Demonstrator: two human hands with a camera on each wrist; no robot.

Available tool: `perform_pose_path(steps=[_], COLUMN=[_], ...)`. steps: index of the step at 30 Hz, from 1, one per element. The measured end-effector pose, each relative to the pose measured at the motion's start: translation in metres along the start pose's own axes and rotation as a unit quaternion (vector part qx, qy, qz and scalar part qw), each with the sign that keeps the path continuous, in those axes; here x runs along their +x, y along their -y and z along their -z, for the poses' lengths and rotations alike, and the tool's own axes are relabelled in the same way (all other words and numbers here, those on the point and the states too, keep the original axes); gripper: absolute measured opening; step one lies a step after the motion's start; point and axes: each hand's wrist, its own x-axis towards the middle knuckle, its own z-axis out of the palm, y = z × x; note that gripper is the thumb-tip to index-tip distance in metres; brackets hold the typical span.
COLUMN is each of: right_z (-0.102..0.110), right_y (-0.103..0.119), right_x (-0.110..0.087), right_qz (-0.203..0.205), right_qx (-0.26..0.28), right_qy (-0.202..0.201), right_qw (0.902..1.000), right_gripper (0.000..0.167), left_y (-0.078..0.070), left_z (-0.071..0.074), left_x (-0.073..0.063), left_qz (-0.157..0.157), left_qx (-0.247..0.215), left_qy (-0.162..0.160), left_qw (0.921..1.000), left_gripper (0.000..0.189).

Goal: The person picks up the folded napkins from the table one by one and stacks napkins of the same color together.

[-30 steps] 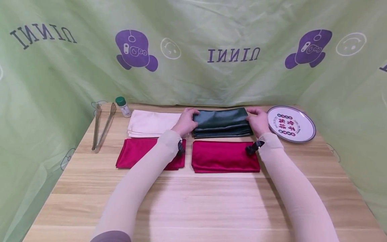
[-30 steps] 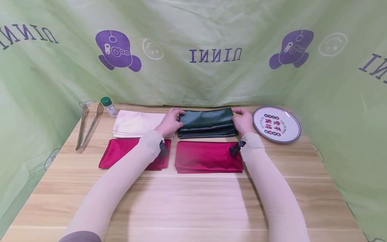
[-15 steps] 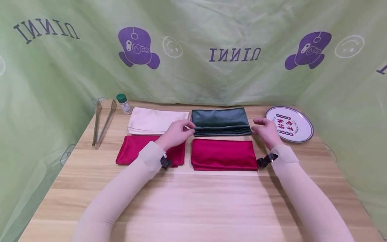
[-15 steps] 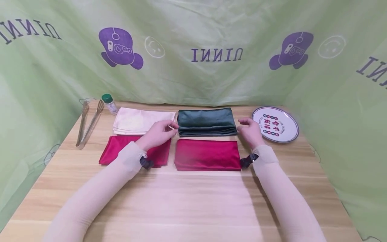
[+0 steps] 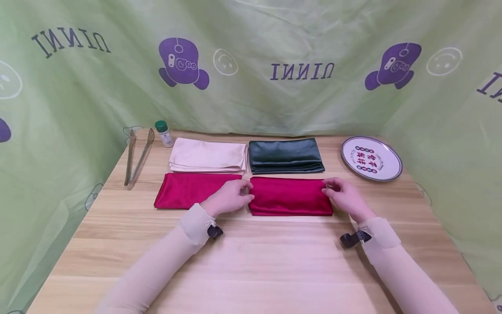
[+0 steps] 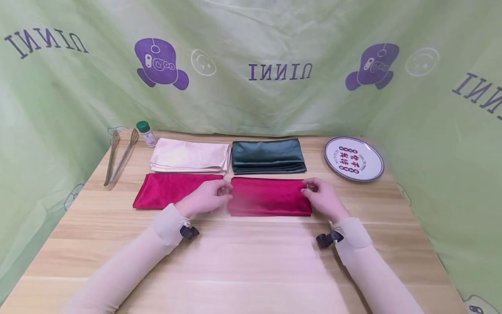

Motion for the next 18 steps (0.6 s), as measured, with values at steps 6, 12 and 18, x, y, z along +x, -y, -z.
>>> perform_pose_path(steps=[6, 12, 18], right_z=[-0.004, -0.009, -0.012], right_y=[-0.001, -0.002, -0.005], right_x=[-0.017, -0.021, -0.021], right_qz=[-0.002, 0.028, 0.043], right_qx=[-0.044, -0.096, -0.128], right_qy=[0.038, 0.062, 0.052], right_qw=[0.9983, 0.9931, 0.9895], right_gripper=[0.050, 0.058, 0.058], left_y=[-0.005, -0.014, -0.022], left_z=[-0.007, -0.016, -0.024], left_x=[-0.002, -0.003, -0.002], left_qz=[0.023, 0.058, 0.076], left_qx=[0.019, 0.058, 0.083], left_qy=[0.011, -0.009, -0.010], left_qw=[0.9995, 0.9966, 0.9936], left_gripper=[0.048, 0.057, 0.060])
